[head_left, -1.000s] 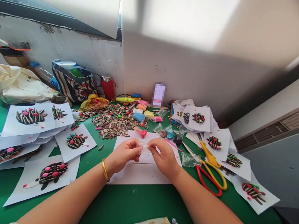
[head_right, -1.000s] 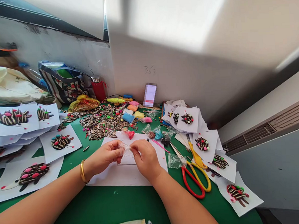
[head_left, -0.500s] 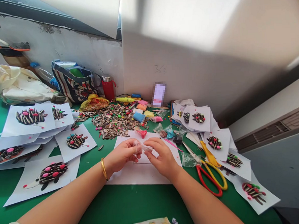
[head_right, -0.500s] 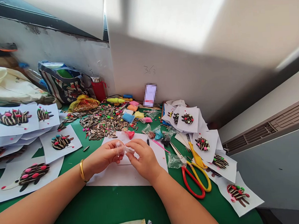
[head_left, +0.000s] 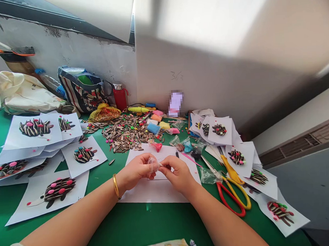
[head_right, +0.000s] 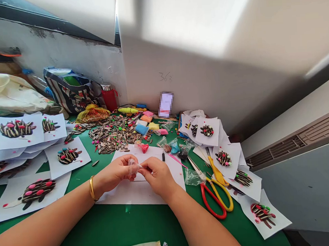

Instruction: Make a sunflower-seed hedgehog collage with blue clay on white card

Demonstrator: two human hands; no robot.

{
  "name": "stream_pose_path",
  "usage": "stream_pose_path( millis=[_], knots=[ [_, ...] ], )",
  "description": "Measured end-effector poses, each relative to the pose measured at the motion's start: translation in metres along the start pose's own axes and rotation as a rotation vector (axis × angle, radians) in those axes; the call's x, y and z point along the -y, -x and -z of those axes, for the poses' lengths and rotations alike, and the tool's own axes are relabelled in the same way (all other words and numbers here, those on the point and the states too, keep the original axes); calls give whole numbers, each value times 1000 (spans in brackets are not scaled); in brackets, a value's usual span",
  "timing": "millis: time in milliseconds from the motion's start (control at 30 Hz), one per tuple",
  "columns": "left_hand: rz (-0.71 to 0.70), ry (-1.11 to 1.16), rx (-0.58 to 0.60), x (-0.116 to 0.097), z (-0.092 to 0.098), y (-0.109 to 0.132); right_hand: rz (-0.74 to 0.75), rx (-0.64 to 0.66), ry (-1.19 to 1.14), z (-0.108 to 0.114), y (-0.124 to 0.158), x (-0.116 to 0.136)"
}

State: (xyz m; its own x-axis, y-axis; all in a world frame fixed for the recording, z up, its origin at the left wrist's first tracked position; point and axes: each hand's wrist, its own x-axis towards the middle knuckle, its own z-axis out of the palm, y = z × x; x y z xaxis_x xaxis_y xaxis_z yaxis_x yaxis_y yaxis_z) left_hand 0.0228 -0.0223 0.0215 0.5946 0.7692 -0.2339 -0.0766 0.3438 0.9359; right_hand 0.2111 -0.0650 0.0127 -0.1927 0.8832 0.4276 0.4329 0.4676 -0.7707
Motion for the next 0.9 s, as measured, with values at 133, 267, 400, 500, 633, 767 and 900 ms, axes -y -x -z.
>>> stream_pose_path(
  millis=[133,267,400,500,633,767,900],
  knots=[
    [-48,68,-54,-1,0,-1,-119,-41,-146,0,-1,-4],
    [-51,129,-91,-2,2,-1,-279,-59,-413,1,-4,-7],
    [-47,112,-97,-2,2,-1,-345,-4,-539,2,-6,-7],
    [-75,22,-100,-2,0,0,-402,82,-610,1,-6,-6],
    [-121,-92,-83,-2,-2,2,-466,94,-547,-2,-6,-2],
    [-122,-102,-46,-2,-3,3,-474,49,-490,-3,-5,0],
    [-66,18,-63,-2,-2,2,-488,26,-546,-1,-6,-2]
  ],
)
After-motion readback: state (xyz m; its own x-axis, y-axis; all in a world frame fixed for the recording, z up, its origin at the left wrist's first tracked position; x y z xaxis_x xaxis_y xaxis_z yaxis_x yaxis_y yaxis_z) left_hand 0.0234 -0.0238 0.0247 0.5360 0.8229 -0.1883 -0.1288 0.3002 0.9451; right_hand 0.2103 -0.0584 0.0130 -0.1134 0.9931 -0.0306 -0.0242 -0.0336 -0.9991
